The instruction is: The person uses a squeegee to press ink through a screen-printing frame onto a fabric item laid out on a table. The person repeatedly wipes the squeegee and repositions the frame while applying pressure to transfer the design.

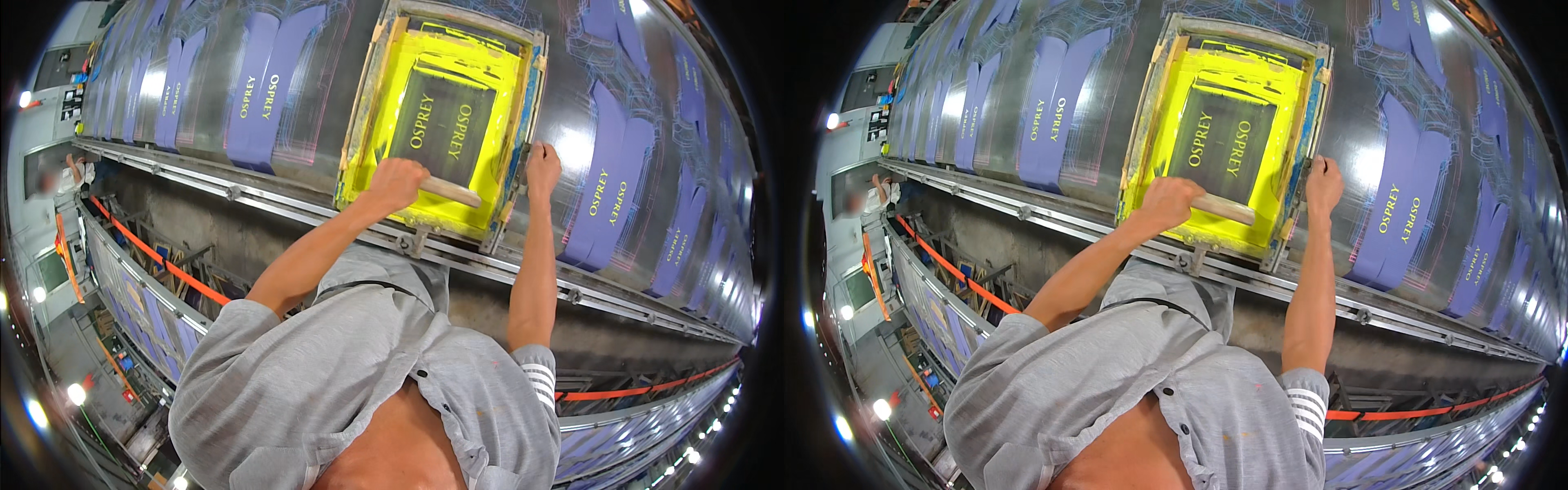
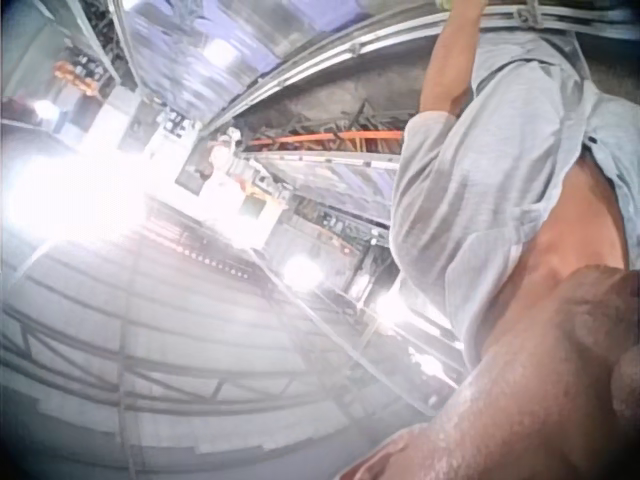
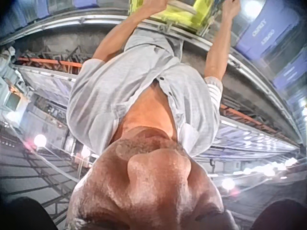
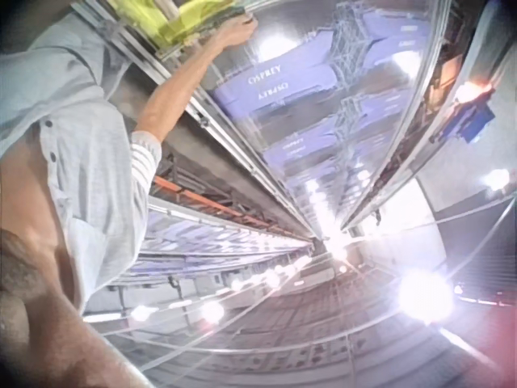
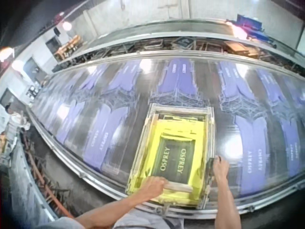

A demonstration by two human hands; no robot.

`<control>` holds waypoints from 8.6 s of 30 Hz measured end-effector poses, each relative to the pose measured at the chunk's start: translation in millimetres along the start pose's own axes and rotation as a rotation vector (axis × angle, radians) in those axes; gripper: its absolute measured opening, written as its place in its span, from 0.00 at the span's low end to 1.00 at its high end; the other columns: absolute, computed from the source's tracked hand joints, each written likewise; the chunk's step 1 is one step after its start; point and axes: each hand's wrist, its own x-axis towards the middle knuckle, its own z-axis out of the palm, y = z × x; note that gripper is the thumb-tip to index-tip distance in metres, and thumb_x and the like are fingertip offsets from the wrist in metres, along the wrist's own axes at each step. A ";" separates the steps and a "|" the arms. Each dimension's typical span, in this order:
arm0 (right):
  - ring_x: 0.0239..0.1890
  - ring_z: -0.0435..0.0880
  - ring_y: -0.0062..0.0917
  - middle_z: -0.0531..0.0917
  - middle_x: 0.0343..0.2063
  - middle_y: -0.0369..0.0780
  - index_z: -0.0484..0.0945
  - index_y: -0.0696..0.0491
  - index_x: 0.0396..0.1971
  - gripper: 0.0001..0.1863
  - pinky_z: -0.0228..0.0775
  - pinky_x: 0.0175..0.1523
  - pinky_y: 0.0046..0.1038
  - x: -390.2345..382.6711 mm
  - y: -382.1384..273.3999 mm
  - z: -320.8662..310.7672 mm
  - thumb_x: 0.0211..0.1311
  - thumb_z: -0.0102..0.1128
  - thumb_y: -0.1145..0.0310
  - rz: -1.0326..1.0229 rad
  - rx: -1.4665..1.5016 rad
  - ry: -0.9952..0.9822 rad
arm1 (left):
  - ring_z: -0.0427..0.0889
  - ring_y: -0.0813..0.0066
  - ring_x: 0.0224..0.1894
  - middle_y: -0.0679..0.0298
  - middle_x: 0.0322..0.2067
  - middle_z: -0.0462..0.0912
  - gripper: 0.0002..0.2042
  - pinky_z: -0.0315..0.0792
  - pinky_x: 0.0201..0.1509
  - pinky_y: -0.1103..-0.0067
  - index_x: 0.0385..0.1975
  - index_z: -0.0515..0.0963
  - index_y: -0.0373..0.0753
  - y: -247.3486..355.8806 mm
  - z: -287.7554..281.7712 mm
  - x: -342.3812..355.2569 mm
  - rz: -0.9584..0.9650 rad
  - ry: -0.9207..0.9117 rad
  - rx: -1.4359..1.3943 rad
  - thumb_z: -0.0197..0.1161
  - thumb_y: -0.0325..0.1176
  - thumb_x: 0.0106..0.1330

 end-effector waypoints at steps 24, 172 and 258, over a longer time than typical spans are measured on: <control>0.19 0.67 0.16 0.71 0.15 0.34 0.79 0.61 0.27 0.15 0.59 0.26 0.28 -131.5 -216.5 259.7 0.69 0.59 0.65 0.018 0.587 0.018 | 0.86 0.56 0.36 0.62 0.34 0.88 0.17 0.78 0.38 0.63 0.37 0.87 0.45 -315.0 -125.8 -165.8 -0.018 0.053 -0.082 0.61 0.23 0.46; 0.39 0.84 0.44 0.83 0.32 0.45 0.84 0.54 0.29 0.06 0.76 0.43 0.44 -295.6 -673.4 623.9 0.50 0.61 0.74 -0.825 -0.478 -0.410 | 0.86 0.57 0.30 0.58 0.26 0.85 0.09 0.77 0.30 0.64 0.31 0.87 0.48 -801.0 -284.5 -167.3 0.035 0.032 0.087 0.62 0.29 0.52; 0.32 0.86 0.46 0.85 0.28 0.53 0.83 0.62 0.34 0.14 0.74 0.42 0.39 -446.7 -829.0 880.6 0.63 0.60 0.64 -0.060 0.426 0.191 | 0.86 0.58 0.38 0.61 0.37 0.88 0.18 0.79 0.40 0.67 0.38 0.86 0.43 -1130.7 -386.3 -464.8 -0.004 0.110 -0.017 0.62 0.20 0.46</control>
